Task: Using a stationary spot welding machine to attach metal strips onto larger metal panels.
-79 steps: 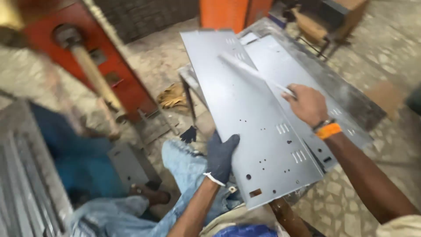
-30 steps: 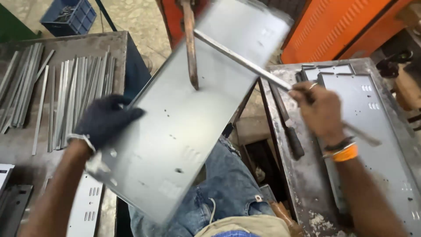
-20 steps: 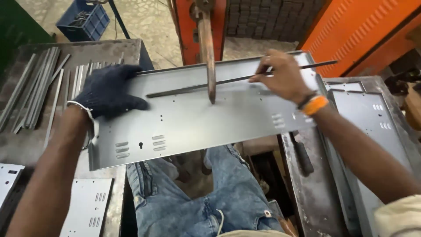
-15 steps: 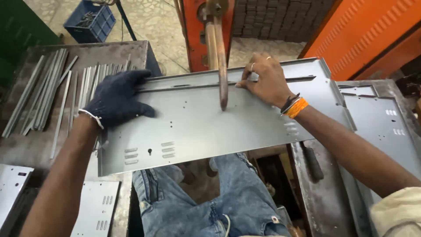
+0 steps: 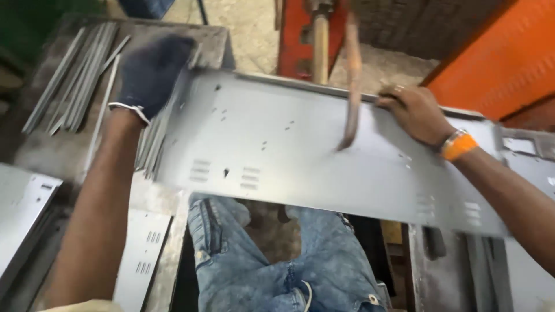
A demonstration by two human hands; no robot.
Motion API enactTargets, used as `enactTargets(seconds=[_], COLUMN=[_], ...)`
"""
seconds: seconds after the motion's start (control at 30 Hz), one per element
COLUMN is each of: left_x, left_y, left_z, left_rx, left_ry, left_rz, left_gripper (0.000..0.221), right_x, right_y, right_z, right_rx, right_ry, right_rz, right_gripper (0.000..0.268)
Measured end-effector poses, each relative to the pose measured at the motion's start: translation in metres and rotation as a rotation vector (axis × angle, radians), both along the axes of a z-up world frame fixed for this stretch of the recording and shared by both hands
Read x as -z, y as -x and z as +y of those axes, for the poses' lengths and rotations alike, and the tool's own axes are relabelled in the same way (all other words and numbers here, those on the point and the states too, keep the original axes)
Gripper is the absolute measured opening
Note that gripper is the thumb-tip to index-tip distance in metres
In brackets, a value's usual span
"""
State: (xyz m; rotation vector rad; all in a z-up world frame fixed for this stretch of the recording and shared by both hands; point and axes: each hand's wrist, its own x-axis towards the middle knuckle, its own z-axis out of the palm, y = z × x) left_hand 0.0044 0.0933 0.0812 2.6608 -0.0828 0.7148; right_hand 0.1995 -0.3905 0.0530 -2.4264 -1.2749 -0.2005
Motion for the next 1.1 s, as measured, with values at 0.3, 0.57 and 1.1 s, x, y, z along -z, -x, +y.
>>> enactTargets(seconds=[0.3,0.57,1.1], left_x=[0.264,0.316,0.294], left_y=[0.069,0.074,0.085], left_z=[0.107,0.058,0.092], left_rx=[-0.542,-0.774,-0.827], left_ry=[0.061,-0.119,0.156], left_rz=[0.349,0.429,0.532], left_gripper=[0.028,0.032,0.042], right_x=[0.001,0.006,0.007], right_y=[0.055,0.055,0.044], right_z=[-0.014,-0.012,-0.008], right_rx=[0.286,0.298,0.266], right_ry=[-0.047,-0.08,-0.027], right_rz=[0.007,0.014,-0.013], right_gripper=[0.025,0.021,0.021])
